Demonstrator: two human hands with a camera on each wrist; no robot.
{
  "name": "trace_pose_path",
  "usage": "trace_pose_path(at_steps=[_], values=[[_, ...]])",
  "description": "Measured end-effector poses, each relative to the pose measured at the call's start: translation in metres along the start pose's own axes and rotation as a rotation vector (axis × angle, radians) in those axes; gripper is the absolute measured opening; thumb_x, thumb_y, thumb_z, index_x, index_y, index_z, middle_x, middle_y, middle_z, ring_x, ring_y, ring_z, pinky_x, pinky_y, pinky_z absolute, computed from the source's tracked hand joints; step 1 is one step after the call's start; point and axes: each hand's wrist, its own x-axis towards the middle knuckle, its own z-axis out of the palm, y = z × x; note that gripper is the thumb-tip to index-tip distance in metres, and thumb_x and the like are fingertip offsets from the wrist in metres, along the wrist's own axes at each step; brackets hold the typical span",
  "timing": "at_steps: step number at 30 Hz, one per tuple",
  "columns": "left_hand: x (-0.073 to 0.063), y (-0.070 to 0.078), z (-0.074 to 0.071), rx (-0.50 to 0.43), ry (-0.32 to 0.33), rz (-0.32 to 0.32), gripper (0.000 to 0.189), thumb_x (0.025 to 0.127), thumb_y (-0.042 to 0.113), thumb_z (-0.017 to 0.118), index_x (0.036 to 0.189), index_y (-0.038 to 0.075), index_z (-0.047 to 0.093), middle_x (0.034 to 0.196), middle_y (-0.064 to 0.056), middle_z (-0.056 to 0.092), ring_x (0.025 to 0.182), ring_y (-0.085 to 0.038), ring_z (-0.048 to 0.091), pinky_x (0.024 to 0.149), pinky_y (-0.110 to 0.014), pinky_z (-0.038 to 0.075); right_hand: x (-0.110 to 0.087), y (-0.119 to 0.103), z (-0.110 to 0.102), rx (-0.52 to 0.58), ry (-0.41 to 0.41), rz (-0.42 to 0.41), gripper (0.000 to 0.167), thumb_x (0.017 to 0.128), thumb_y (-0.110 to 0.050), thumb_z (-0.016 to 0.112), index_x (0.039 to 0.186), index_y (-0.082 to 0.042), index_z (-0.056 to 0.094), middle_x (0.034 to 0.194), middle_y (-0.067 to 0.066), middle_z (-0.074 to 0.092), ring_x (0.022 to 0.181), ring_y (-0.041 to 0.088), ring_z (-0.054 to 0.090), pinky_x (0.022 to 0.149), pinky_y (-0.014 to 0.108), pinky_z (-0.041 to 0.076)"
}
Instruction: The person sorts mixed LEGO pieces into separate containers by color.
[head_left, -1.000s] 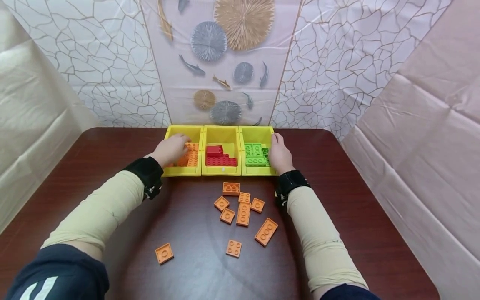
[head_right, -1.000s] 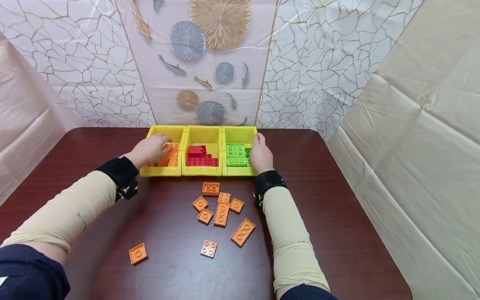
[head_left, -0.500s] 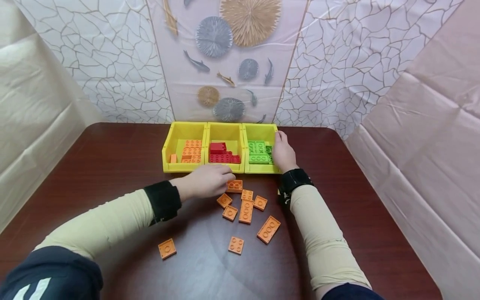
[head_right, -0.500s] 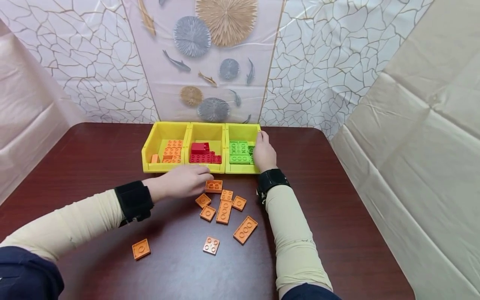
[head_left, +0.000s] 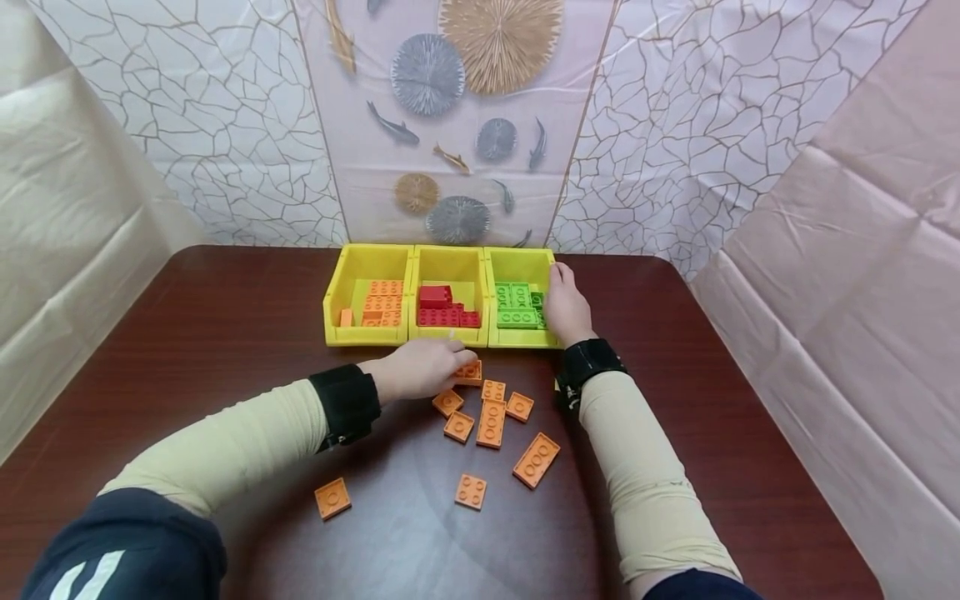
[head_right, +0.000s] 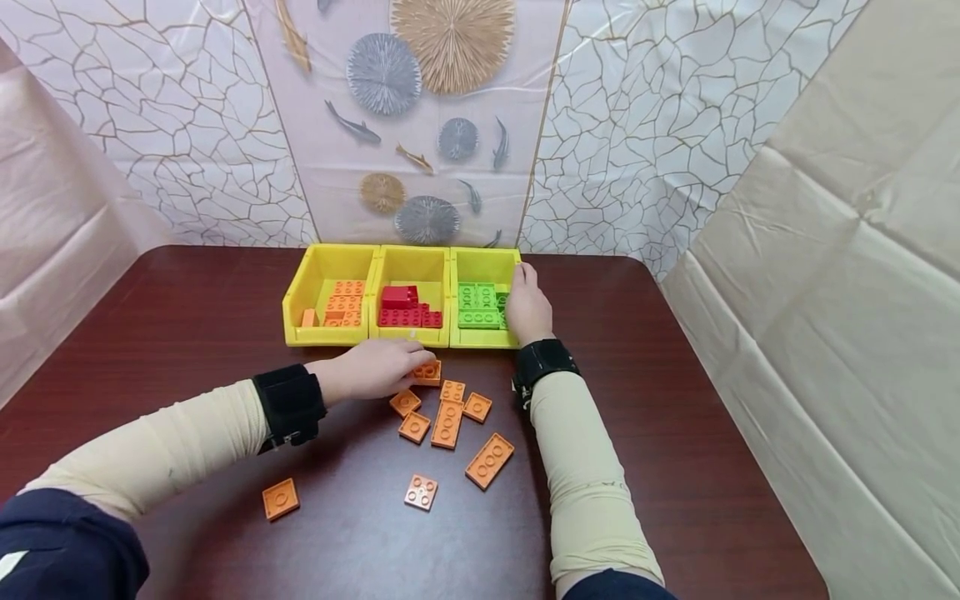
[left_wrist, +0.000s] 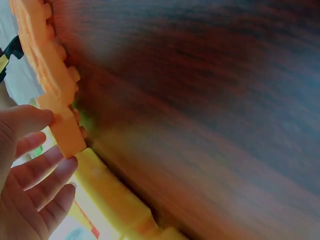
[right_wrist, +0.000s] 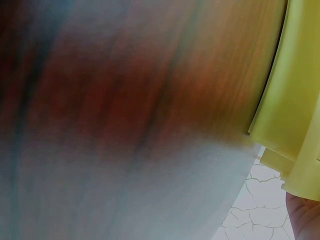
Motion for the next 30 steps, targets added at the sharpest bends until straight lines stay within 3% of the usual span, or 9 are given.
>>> trace_pose_path(at_steps=[3, 6, 11, 14, 18, 30], values=[[-0.010, -0.004, -0.010, -0.037, 0.035, -0.013, 0.035, 0.086, 0.017, 0.064, 0.121, 0.010, 0.059, 0.102, -0.003, 0.059, 0.088, -0.016, 0.057, 0.075, -0.032, 0.048, 0.001, 0.001, 0.000, -0.006, 0.008, -0.001, 0.052, 0.099, -0.010, 0.038, 0.148, -0.006, 0.020, 0.151, 0.010, 0.017, 0.080, 0.029, 0.052, 0.079, 0.043, 0.045], [-0.024, -0.016, -0.022, -0.047, 0.123, -0.021, 0.035, 0.086, 0.017, 0.066, 0.119, 0.009, 0.059, 0.105, -0.004, 0.061, 0.093, -0.018, 0.059, 0.081, -0.033, 0.048, 0.000, 0.002, -0.001, -0.010, 0.019, -0.006, 0.052, 0.098, -0.009, 0.038, 0.147, -0.005, 0.021, 0.150, 0.011, 0.018, 0.074, 0.029, 0.052, 0.074, 0.042, 0.045], [-0.056, -0.056, -0.042, -0.024, 0.272, -0.138, 0.031, 0.083, 0.011, 0.068, 0.113, 0.007, 0.061, 0.105, -0.008, 0.062, 0.096, -0.025, 0.058, 0.081, -0.039, 0.048, 0.000, 0.006, -0.004, -0.019, 0.044, -0.016, 0.052, 0.098, -0.009, 0.039, 0.147, -0.005, 0.022, 0.150, 0.011, 0.019, 0.068, 0.028, 0.050, 0.070, 0.041, 0.044], [-0.073, -0.080, -0.047, 0.008, 0.233, -0.269, 0.033, 0.084, 0.011, 0.067, 0.116, 0.005, 0.060, 0.108, -0.012, 0.060, 0.096, -0.029, 0.057, 0.081, -0.043, 0.047, -0.001, 0.007, -0.006, -0.013, 0.047, -0.016, 0.051, 0.098, -0.008, 0.038, 0.147, -0.005, 0.023, 0.149, 0.012, 0.020, 0.069, 0.028, 0.050, 0.071, 0.040, 0.044], [-0.085, -0.098, -0.042, 0.013, 0.130, -0.390, 0.035, 0.085, 0.012, 0.067, 0.117, 0.004, 0.059, 0.108, -0.013, 0.059, 0.091, -0.030, 0.056, 0.081, -0.044, 0.046, -0.003, 0.007, -0.004, -0.005, 0.034, -0.013, 0.050, 0.099, -0.008, 0.036, 0.147, -0.005, 0.023, 0.149, 0.011, 0.019, 0.068, 0.028, 0.049, 0.069, 0.039, 0.043], [-0.085, -0.101, -0.026, 0.009, 0.101, -0.378, 0.032, 0.086, 0.013, 0.065, 0.116, 0.002, 0.060, 0.109, -0.016, 0.061, 0.097, -0.029, 0.056, 0.086, -0.046, 0.040, -0.001, 0.002, 0.003, -0.011, 0.037, -0.026, 0.052, 0.099, -0.009, 0.036, 0.148, -0.006, 0.020, 0.150, 0.011, 0.018, 0.061, 0.027, 0.046, 0.063, 0.036, 0.041]])
